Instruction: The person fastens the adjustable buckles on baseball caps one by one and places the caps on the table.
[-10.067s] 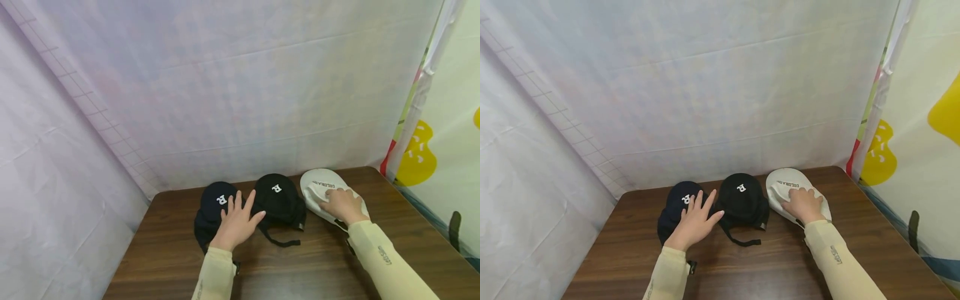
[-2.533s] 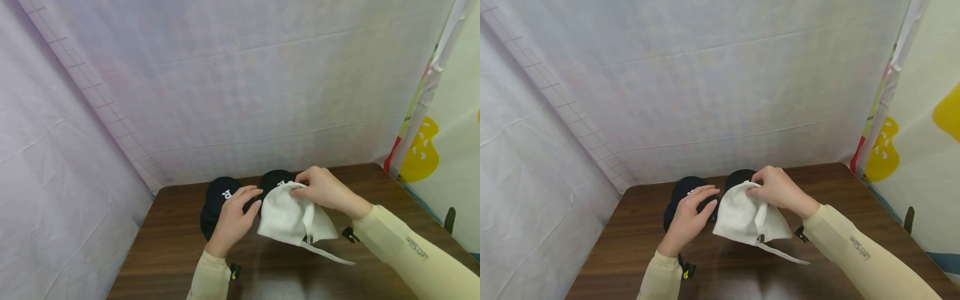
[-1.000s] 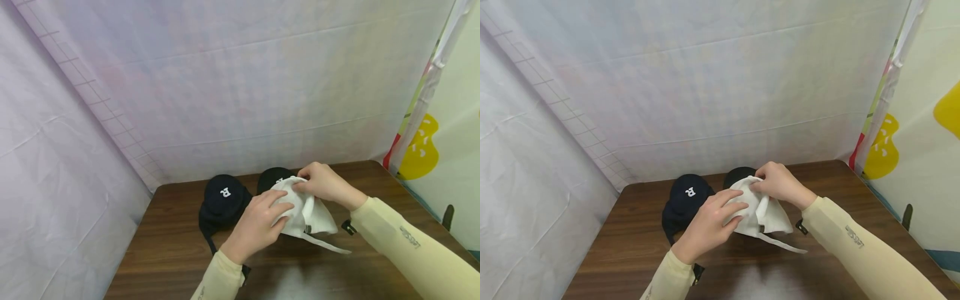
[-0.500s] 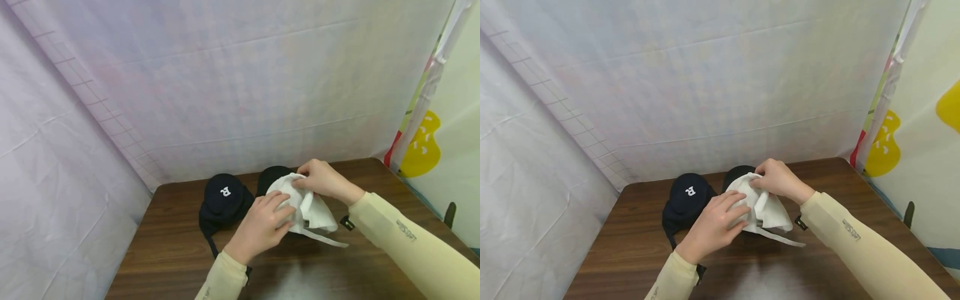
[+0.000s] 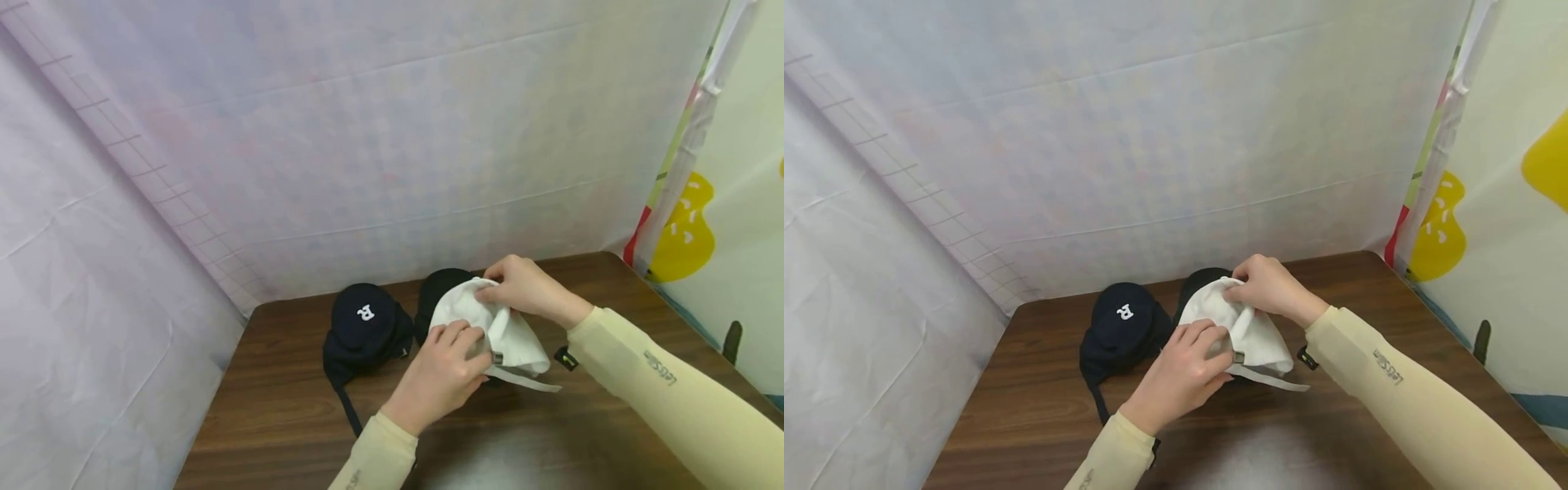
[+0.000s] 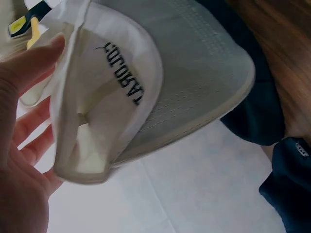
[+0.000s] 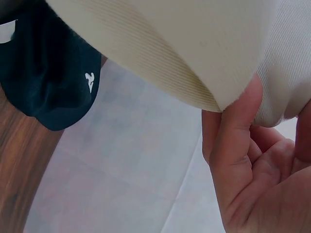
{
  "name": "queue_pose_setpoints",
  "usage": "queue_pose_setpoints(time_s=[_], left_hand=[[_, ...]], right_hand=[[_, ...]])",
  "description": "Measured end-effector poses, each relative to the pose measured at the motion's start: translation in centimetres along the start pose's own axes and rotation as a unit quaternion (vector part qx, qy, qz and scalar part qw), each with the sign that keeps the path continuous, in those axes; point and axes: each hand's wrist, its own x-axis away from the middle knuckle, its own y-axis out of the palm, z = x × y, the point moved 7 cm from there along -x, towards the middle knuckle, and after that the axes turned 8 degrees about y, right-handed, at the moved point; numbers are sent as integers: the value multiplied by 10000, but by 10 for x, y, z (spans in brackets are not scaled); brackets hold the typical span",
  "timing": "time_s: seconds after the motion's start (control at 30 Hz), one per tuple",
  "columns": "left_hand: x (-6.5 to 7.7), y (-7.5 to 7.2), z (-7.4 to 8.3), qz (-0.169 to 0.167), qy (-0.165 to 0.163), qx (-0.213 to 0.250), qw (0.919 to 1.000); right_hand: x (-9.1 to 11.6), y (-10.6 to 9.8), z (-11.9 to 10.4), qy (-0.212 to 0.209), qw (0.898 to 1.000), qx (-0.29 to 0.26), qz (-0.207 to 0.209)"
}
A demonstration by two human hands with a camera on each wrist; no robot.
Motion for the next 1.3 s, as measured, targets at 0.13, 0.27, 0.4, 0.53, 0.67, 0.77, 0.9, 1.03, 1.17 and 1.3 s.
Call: queue_pose_setpoints(time_s=[0.13,0.27,0.4,0.53,0.67,0.77,0.9,1.03,1.17,1.3], left_hand=[[2,2,0,240,143,-310,9991],[5,4,1,358,251,-593,9973],[8,9,1,233,283,-684,9970],[11,10,2,350,398,-813,9953],[12,5,4,676,593,-939,9915],[13,1,6,904,734,-1067,9874],[14,-3,6,1107,836,-1172,9834],[14,-5,3,1277,796,-962,9839],[16,-7,0,1429,685,-702,9849],[16,-9,-3,1515,571,-536,9854]], right_hand=[[0,1,0,6,10000,-41,-6],[0,3,1,15,9999,-100,-23],[-1,3,2,22,9999,-145,14],[-1,3,3,-14,9996,-254,77],[0,2,4,-102,9990,-368,221],[3,-2,1,-298,9978,-265,524],[9,-7,-6,-557,9941,-12,928],[16,-9,-14,-720,9908,172,1135],[26,-12,-24,-949,9827,433,1528],[39,-17,-33,-1170,9699,670,2030]])
